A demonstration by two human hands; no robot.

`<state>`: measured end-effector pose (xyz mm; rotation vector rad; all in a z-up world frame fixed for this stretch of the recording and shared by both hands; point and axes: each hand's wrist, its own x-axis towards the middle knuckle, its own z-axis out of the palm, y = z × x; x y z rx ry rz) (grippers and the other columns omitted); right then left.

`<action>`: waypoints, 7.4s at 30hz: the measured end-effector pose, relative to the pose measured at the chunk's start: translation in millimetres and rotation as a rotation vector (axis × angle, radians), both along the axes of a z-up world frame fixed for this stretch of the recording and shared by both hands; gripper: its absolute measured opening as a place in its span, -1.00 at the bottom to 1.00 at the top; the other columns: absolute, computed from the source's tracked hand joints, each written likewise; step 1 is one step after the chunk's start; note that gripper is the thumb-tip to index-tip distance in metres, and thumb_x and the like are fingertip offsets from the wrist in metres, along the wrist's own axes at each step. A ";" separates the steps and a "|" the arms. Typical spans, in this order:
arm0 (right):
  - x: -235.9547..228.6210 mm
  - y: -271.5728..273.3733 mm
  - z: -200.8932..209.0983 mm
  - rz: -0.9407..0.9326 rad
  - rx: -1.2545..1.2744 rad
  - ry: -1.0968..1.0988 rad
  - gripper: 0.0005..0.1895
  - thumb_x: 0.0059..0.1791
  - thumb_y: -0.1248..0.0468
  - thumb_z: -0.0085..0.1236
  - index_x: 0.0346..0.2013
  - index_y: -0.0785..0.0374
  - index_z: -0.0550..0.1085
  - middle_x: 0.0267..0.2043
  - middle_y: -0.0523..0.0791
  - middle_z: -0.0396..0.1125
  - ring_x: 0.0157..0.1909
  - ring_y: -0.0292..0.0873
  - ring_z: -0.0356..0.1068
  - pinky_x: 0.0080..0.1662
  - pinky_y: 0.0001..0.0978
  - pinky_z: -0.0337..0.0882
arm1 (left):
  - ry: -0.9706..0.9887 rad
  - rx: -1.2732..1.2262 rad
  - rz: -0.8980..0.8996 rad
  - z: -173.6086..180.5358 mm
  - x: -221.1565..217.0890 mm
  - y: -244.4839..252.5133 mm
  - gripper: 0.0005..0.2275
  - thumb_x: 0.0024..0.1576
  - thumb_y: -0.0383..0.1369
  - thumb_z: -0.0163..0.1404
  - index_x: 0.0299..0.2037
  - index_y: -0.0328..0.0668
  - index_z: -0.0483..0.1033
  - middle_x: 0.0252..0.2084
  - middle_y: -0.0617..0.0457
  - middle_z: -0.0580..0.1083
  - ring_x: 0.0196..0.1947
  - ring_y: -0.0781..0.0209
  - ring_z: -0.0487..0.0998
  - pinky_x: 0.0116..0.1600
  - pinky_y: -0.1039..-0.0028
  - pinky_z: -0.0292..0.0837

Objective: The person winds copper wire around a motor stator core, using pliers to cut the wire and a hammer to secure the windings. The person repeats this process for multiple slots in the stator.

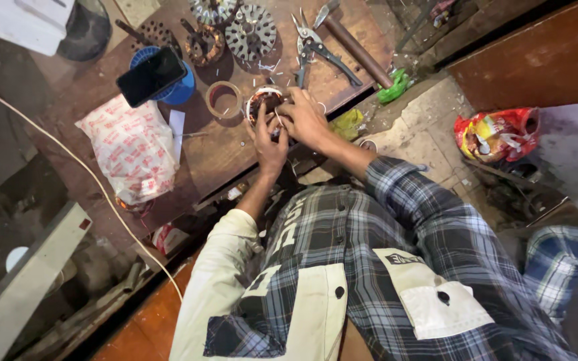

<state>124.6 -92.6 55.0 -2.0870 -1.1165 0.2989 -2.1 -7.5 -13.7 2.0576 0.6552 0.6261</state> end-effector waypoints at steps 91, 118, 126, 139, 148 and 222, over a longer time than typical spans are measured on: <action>-6.5 -27.3 -77.6 -0.332 -0.308 0.452 -0.54 -0.06 -0.01 0.31 -0.58 0.35 0.55 -0.68 -0.01 0.31 -0.64 -0.23 0.26 -0.47 -0.18 0.24 | 0.000 0.028 -0.239 23.6 4.4 52.1 -0.92 0.06 -0.38 0.22 -0.28 -0.13 0.69 -0.32 0.02 0.61 -0.19 0.05 0.58 0.51 -0.15 -0.12; 139.9 -189.8 16.3 -0.552 -0.028 -0.513 -0.81 0.01 0.27 0.24 -0.15 0.30 0.62 -0.18 0.07 0.48 -0.15 0.10 0.49 -0.06 -0.11 0.48 | -0.119 0.533 -0.208 45.5 8.4 53.7 -0.79 -0.02 -0.30 0.24 -0.27 -0.26 0.64 -0.41 -0.11 0.51 -0.27 -0.09 0.55 0.37 -0.27 0.13; 185.9 -172.3 -5.8 -0.852 0.747 -0.071 -0.87 0.05 0.35 0.22 -0.25 0.42 0.58 -0.28 0.01 0.52 -0.29 -0.09 0.49 -0.18 -0.26 0.48 | -0.043 0.427 -0.264 10.3 3.0 41.9 -0.86 0.07 -0.33 0.21 -0.29 -0.17 0.54 -0.34 -0.03 0.52 -0.21 -0.03 0.57 0.39 -0.28 0.08; -5.7 3.1 -58.2 -0.442 0.325 1.307 -0.87 0.03 0.30 0.23 -0.18 0.29 0.56 -0.43 -0.19 0.43 -0.52 -0.36 0.35 -0.46 -0.53 0.35 | 0.066 0.523 -0.298 18.3 -0.3 44.8 -0.43 0.11 -0.41 0.15 0.37 -0.18 0.30 0.38 0.00 0.37 0.29 -0.04 0.41 0.46 -0.32 -0.04; 2.4 -14.7 -29.2 -0.391 0.283 1.086 -0.85 0.00 0.28 0.29 -0.22 0.32 0.61 -0.46 -0.25 0.46 -0.59 -0.45 0.24 -0.51 -0.60 0.20 | 0.097 0.444 -0.323 31.1 -0.6 38.4 -0.50 0.20 -0.42 0.13 0.38 -0.10 0.34 0.28 0.12 0.43 0.28 0.05 0.41 0.47 -0.41 -0.14; 16.4 -22.1 -60.3 -0.095 -0.517 0.465 -0.38 -0.06 -0.25 0.21 -0.46 0.32 0.62 -0.58 0.09 0.40 -0.53 0.01 0.43 -0.37 -0.07 0.36 | 0.086 0.278 -0.419 32.7 -5.2 79.4 -0.46 0.11 -0.24 0.24 0.20 -0.39 0.33 -0.10 -0.22 0.51 0.06 -0.26 0.51 0.51 -0.14 -0.09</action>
